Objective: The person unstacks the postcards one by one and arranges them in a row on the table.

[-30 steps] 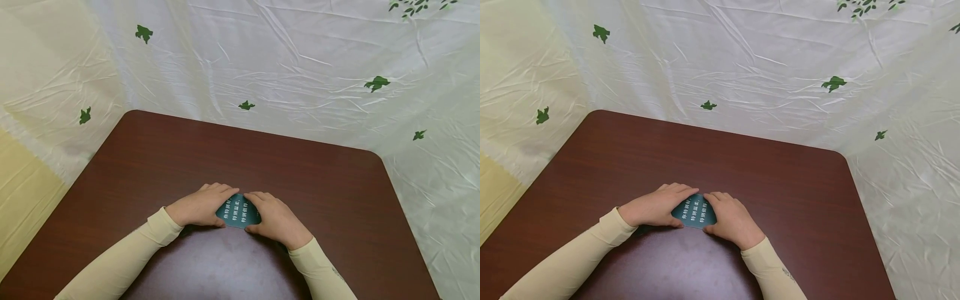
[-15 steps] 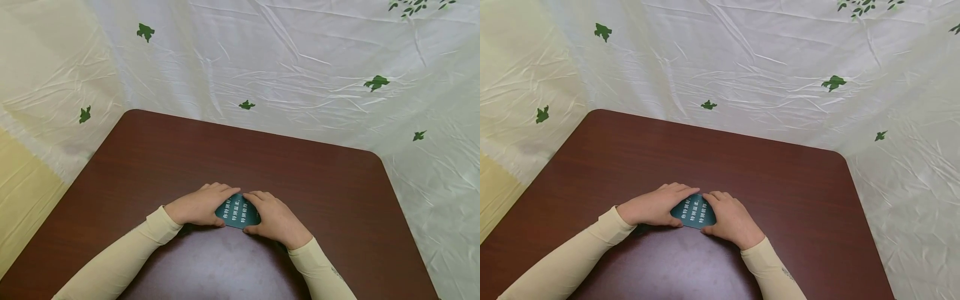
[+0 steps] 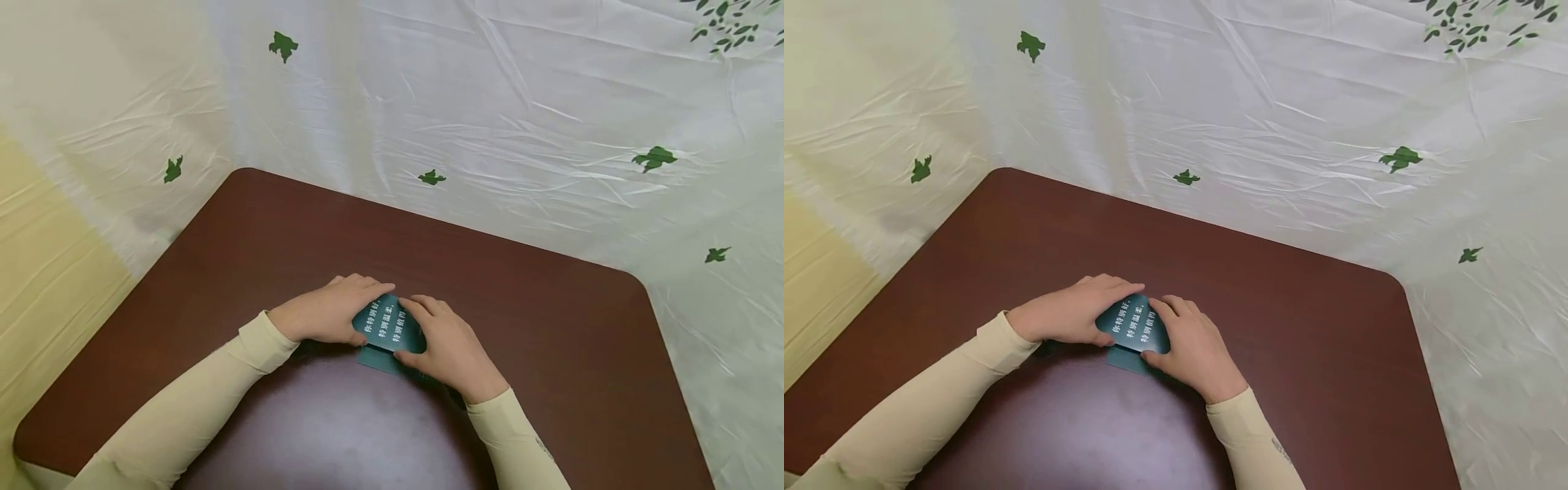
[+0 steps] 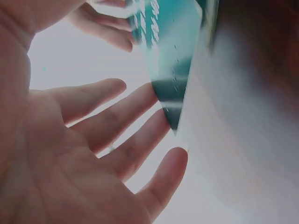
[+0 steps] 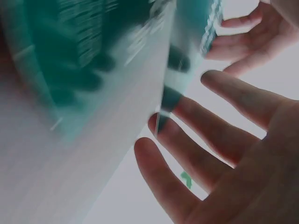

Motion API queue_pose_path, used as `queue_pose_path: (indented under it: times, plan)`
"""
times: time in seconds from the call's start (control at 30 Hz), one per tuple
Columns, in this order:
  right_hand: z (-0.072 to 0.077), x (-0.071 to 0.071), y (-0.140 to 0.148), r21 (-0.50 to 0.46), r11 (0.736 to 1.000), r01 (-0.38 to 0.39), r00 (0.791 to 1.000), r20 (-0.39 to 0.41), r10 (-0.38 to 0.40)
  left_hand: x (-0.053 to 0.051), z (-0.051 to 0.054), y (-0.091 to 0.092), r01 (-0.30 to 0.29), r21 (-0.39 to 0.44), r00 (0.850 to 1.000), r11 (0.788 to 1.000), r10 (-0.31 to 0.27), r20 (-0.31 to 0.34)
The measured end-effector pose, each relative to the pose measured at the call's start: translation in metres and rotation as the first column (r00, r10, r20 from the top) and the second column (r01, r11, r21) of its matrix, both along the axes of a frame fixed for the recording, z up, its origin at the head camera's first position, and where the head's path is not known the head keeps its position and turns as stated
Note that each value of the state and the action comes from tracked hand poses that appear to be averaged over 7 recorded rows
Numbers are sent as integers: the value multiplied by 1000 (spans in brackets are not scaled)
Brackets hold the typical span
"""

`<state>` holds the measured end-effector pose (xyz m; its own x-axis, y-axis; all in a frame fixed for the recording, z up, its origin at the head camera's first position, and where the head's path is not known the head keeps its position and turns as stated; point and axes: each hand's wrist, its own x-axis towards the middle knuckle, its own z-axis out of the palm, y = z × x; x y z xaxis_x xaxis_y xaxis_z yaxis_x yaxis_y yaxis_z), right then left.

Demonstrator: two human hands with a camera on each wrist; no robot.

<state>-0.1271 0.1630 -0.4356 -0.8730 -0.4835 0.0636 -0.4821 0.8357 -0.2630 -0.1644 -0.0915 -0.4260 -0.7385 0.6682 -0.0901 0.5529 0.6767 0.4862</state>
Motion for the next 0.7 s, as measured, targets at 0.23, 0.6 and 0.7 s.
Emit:
queue_pose_path:
  times: [0.23, 0.6, 0.7]
  plan:
    - [3, -41, -52, 32, 998, -58, 998, 10, 58, -25, 4, -50, -87, 0, 996, 996, 87, 20]
    - [-3, -93, -129, 98, 989, -114, 993, -18, 117, -60, -5, -116, -259, -2, 961, 966, 257, 104]
    - [-5, -104, -140, 106, 989, -104, 995, 2, 104, -69, -6, -125, -273, -8, 954, 962, 272, 125]
